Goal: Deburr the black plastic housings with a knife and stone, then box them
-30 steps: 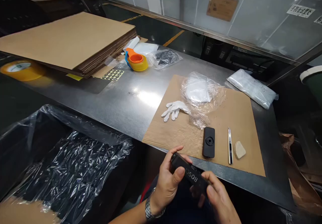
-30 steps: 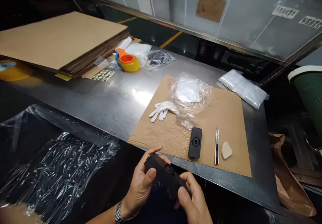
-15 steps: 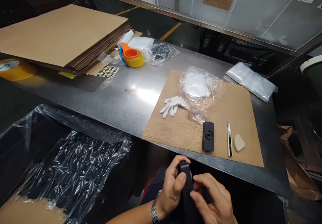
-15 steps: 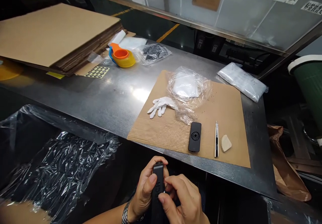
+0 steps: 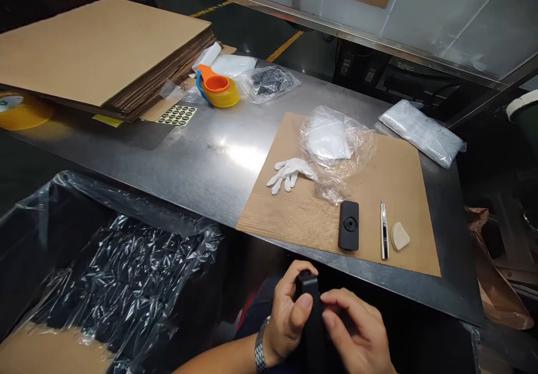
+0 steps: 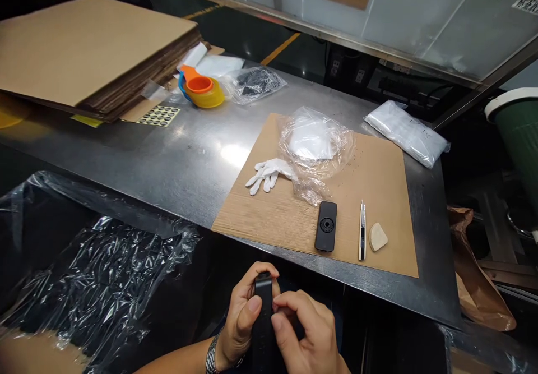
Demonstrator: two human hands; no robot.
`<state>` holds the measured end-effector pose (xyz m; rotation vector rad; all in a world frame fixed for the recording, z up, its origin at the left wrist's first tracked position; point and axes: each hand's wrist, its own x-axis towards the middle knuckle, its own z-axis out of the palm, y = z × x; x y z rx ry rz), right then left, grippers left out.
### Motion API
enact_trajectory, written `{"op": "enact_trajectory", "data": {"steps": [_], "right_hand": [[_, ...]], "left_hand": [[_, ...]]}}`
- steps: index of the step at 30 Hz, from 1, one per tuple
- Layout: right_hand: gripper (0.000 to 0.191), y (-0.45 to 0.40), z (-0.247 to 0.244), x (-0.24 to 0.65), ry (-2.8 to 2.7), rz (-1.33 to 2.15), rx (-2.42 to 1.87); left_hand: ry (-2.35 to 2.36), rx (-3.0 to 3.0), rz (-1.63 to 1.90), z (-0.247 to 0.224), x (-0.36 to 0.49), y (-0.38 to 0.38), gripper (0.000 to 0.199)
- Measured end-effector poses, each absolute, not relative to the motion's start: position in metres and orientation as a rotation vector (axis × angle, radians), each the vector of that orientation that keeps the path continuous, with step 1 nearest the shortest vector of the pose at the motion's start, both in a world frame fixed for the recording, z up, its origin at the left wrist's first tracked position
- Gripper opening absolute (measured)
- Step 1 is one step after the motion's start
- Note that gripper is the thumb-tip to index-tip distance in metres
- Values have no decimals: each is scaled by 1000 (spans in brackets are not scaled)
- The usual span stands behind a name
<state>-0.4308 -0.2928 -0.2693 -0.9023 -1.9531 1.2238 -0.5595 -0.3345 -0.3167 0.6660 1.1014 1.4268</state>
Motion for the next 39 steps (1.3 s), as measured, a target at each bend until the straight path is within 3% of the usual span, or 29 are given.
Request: {"op": "enact_trajectory", "data": {"steps": [4,11,15,32,39], "right_hand": [[13,-281,-265,-427,-1905,1421,-1028],[28,-254,-255,-422,-2037,1585,-936],[27,-245,-254,-420,-2087,1689,-865],[15,-235,-241,-421,-2314,1648,-924],[19,-235,-244,-420,-2142,1860,-904]], "left_hand": [[1071,699,1406,-312,-560,-330,36],[985,701,1338,-308,-560,-329,37],[982,703,1289,-310,-560,-331,39],[1006,702,1210,-302,-560,-328,39],[978,647,1226,-304,-558,-328,42]]}}
